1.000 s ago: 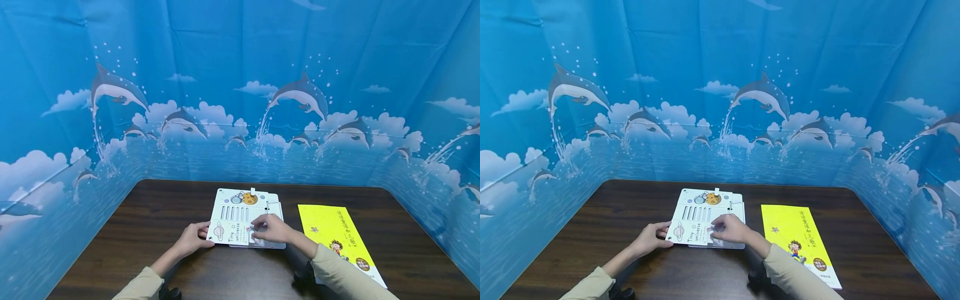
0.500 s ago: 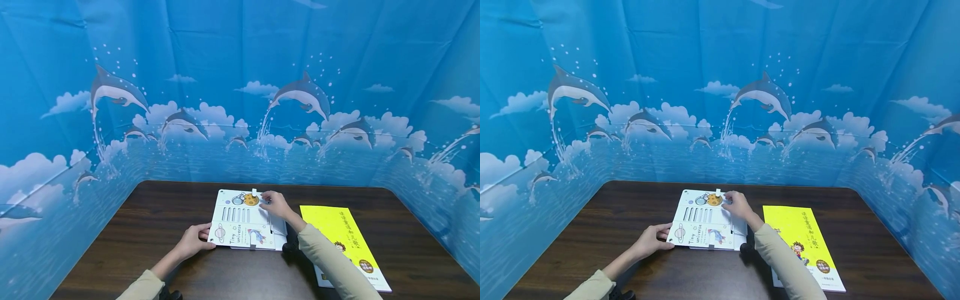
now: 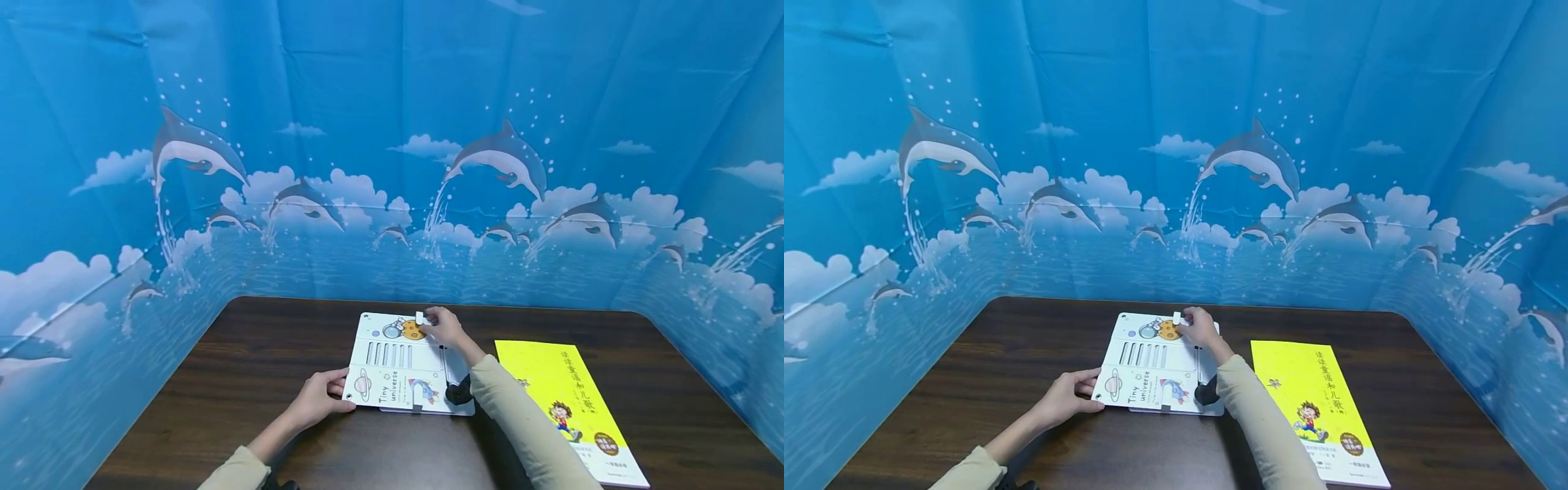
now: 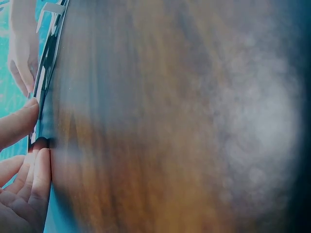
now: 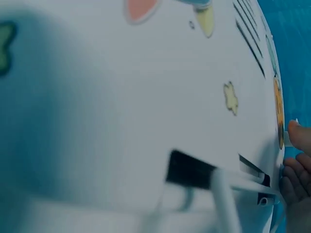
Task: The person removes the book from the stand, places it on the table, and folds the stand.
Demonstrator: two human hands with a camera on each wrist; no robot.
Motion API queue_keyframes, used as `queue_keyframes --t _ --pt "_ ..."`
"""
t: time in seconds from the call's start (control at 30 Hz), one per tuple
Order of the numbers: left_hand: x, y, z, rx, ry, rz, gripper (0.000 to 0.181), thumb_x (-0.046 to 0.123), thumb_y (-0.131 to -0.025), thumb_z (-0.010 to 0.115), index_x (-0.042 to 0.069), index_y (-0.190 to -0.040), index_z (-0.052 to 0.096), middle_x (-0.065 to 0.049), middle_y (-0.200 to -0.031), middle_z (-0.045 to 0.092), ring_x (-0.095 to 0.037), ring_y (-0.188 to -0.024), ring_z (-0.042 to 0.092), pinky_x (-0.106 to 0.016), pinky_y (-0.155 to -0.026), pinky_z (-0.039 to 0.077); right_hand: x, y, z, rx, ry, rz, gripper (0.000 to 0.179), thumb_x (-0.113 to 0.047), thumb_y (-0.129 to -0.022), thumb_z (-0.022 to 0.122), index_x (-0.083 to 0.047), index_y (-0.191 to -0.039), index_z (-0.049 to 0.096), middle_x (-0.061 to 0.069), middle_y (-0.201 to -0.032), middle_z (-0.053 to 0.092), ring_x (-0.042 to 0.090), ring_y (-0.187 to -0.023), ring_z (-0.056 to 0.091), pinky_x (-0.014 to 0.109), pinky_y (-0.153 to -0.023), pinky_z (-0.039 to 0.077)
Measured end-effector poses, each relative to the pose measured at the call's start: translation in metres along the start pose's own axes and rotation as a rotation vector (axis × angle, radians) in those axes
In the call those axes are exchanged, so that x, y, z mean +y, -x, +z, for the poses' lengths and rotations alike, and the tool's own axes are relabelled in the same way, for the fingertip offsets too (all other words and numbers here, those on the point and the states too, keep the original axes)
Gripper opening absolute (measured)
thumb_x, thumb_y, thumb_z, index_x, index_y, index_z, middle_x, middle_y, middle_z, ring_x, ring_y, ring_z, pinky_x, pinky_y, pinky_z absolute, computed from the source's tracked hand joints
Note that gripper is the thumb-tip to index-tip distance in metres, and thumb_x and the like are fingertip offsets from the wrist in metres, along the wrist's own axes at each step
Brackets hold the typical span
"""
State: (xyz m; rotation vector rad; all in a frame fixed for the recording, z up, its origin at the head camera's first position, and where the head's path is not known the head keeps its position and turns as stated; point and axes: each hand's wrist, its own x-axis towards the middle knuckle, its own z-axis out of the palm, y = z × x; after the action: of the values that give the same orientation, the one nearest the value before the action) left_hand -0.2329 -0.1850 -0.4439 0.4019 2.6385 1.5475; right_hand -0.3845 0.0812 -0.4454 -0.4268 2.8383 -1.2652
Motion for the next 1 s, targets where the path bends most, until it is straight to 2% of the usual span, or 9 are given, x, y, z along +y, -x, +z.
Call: queue_keyframes --t 0.17,0.37,0.57,0.7,0.8,0.83,0.87,0.93,1.0 --pt "0.001 -0.001 0.0 -0.004 -0.004 0.007 0.068 0.002 -0.065 0.078 -0.018 -0.121 0.045 -0.007 -0.086 0.061 -0.015 -0.074 0.061 -0.019 -0.06 0.047 0.002 -0.001 0.002 0.034 0.017 -0.008 0.035 -0.011 -0.084 0.064 0.005 -0.114 0.058 0.012 -0.1 0.056 0.025 -0.093 0.055 0.037 -0.08 0.046" --pt "0.001 0.001 -0.001 0.008 -0.012 0.006 0.067 0.0 -0.064 0.078 -0.018 -0.12 0.046 -0.008 -0.085 0.061 -0.016 -0.074 0.061 -0.019 -0.06 0.047 0.0 -0.001 0.005 0.028 0.013 -0.021 0.034 -0.013 -0.085 0.063 0.002 -0.115 0.058 0.011 -0.1 0.055 0.025 -0.095 0.054 0.039 -0.081 0.046" --pt "0.003 0.001 -0.001 0.002 -0.023 0.012 0.067 0.001 -0.065 0.078 -0.018 -0.12 0.047 -0.007 -0.085 0.062 -0.015 -0.074 0.062 -0.018 -0.06 0.047 0.002 -0.001 0.006 0.042 0.025 0.003 0.032 -0.014 -0.086 0.062 0.0 -0.114 0.057 0.009 -0.102 0.055 0.023 -0.095 0.053 0.038 -0.082 0.045" --pt "0.002 0.0 -0.002 -0.002 -0.014 0.022 0.068 0.003 -0.064 0.079 -0.018 -0.12 0.046 -0.008 -0.085 0.062 -0.014 -0.074 0.062 -0.019 -0.06 0.047 0.001 -0.001 0.003 0.007 0.026 0.009 0.035 -0.014 -0.085 0.062 0.001 -0.116 0.056 0.01 -0.104 0.056 0.023 -0.096 0.053 0.038 -0.083 0.045" --pt "-0.001 0.001 -0.003 -0.002 -0.011 0.063 0.068 0.007 -0.064 0.08 -0.019 -0.118 0.047 -0.006 -0.082 0.062 -0.011 -0.071 0.061 -0.02 -0.059 0.048 -0.004 0.0 -0.003 -0.035 0.028 0.035 0.038 -0.014 -0.083 0.065 0.002 -0.117 0.055 0.011 -0.105 0.058 0.024 -0.098 0.054 0.038 -0.083 0.045" --pt "-0.002 0.002 -0.003 -0.003 -0.019 0.101 0.067 0.009 -0.065 0.08 -0.019 -0.117 0.048 -0.005 -0.081 0.061 -0.01 -0.069 0.061 -0.02 -0.058 0.048 -0.006 0.0 -0.005 -0.049 0.031 0.049 0.04 -0.014 -0.082 0.066 0.002 -0.117 0.055 0.011 -0.105 0.058 0.024 -0.098 0.054 0.038 -0.084 0.045" --pt "-0.003 0.002 -0.004 -0.005 -0.025 0.112 0.067 0.011 -0.065 0.08 -0.019 -0.116 0.049 -0.004 -0.081 0.061 -0.008 -0.068 0.06 -0.02 -0.057 0.048 -0.008 0.001 -0.008 -0.061 0.032 0.058 0.041 -0.014 -0.081 0.067 0.002 -0.117 0.055 0.011 -0.105 0.059 0.024 -0.098 0.055 0.037 -0.084 0.046" --pt "-0.004 0.002 -0.004 -0.006 -0.036 0.124 0.068 0.015 -0.065 0.081 -0.018 -0.115 0.05 -0.003 -0.08 0.06 -0.007 -0.067 0.059 -0.02 -0.056 0.048 -0.012 0.003 -0.015 -0.076 0.034 0.064 0.043 -0.012 -0.08 0.069 0.002 -0.117 0.055 0.012 -0.104 0.059 0.024 -0.098 0.055 0.037 -0.083 0.046" --pt "-0.004 0.001 -0.006 -0.011 -0.054 0.106 0.067 0.015 -0.065 0.081 -0.017 -0.115 0.051 -0.003 -0.081 0.059 -0.008 -0.068 0.058 -0.021 -0.057 0.048 -0.016 0.006 -0.023 -0.091 0.035 0.048 0.044 -0.011 -0.079 0.068 0.003 -0.119 0.054 0.013 -0.105 0.059 0.025 -0.1 0.055 0.037 -0.083 0.046"
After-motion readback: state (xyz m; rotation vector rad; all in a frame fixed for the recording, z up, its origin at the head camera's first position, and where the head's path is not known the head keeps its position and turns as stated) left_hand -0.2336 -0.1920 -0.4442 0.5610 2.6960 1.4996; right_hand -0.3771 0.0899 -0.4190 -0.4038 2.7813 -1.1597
